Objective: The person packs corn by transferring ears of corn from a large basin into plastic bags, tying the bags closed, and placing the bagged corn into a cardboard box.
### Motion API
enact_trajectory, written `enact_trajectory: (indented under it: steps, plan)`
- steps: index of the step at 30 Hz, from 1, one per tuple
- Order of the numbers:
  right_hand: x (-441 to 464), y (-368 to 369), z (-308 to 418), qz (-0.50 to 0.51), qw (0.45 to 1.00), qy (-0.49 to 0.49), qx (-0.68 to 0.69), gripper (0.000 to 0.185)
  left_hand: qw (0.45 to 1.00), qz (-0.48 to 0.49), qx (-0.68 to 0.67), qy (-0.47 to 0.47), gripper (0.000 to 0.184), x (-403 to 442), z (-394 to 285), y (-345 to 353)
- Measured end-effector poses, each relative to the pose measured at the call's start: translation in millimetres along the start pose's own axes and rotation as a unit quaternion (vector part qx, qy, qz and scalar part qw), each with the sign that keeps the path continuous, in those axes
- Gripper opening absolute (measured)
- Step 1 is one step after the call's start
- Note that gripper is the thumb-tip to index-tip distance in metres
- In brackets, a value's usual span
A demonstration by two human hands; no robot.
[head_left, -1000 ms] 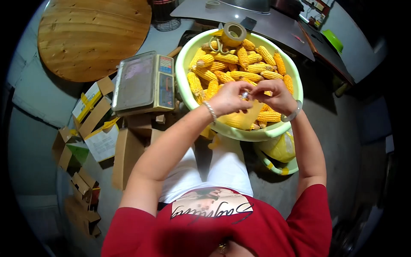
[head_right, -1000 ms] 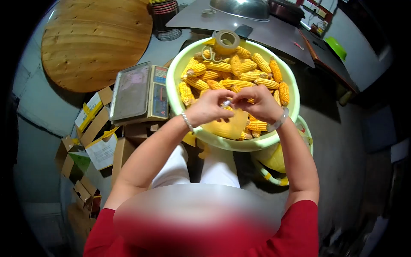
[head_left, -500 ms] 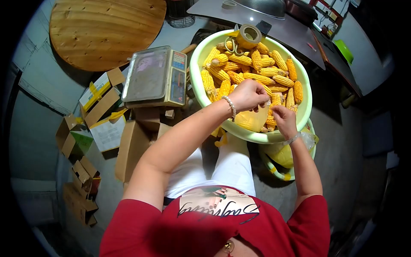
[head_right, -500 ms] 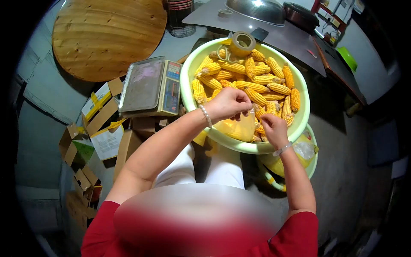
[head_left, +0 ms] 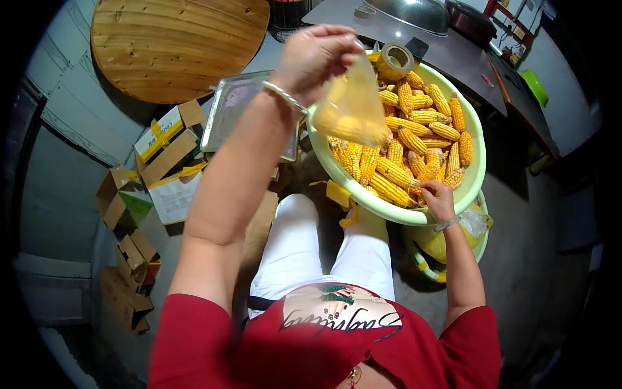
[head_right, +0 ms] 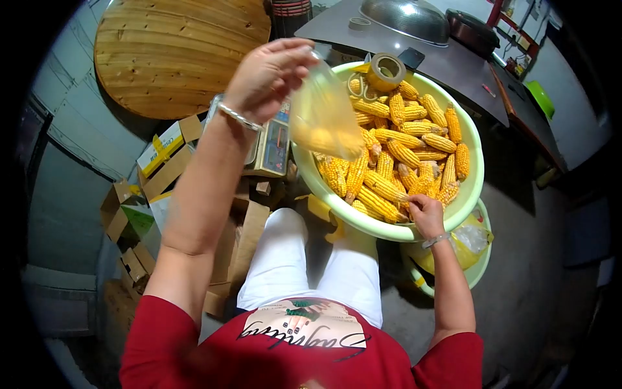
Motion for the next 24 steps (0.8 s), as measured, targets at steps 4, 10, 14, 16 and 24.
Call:
enact_trajectory:
  steps: [4,10,14,16,24]
  plan:
    - [-3.1,-1.3,6.8,-0.011,0.998,-0.03,-0.049,0.012,0.993,-0.058,0.088,0.053,0.02,15.8,-31.4,-38.6]
    - [-3.4,-1.9,8.9,-0.021,0.998,-0.037,-0.051,0.013,0.975,-0.163,0.149,0.005,0.02,38.5,-34.7,-118.0]
    - [-1.3,-0.5,6.3,-0.022,0.998,-0.035,-0.05,0.013,0.963,-0.228,0.145,-0.01,0.018,49.5,-15.4,-182.5]
    - [-2.1,-1.4,10.9,-0.013,0.999,-0.019,-0.045,0.012,0.959,-0.256,0.122,-0.011,0.014,54.1,-0.8,-211.5]
    - [0.2,-0.1,5.0,-0.011,0.999,-0.003,-0.044,0.013,0.947,-0.316,0.051,-0.005,0.023,54.7,50.7,-273.0]
Point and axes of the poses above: each hand's wrist, its own x-axis towards the middle knuckle, its own y-axis out of the palm, z = x × y, the point moved 2 cm from there along x, towards the middle knuckle, and after that the axes turned 5 degrees about y, right-handed, at the moved point
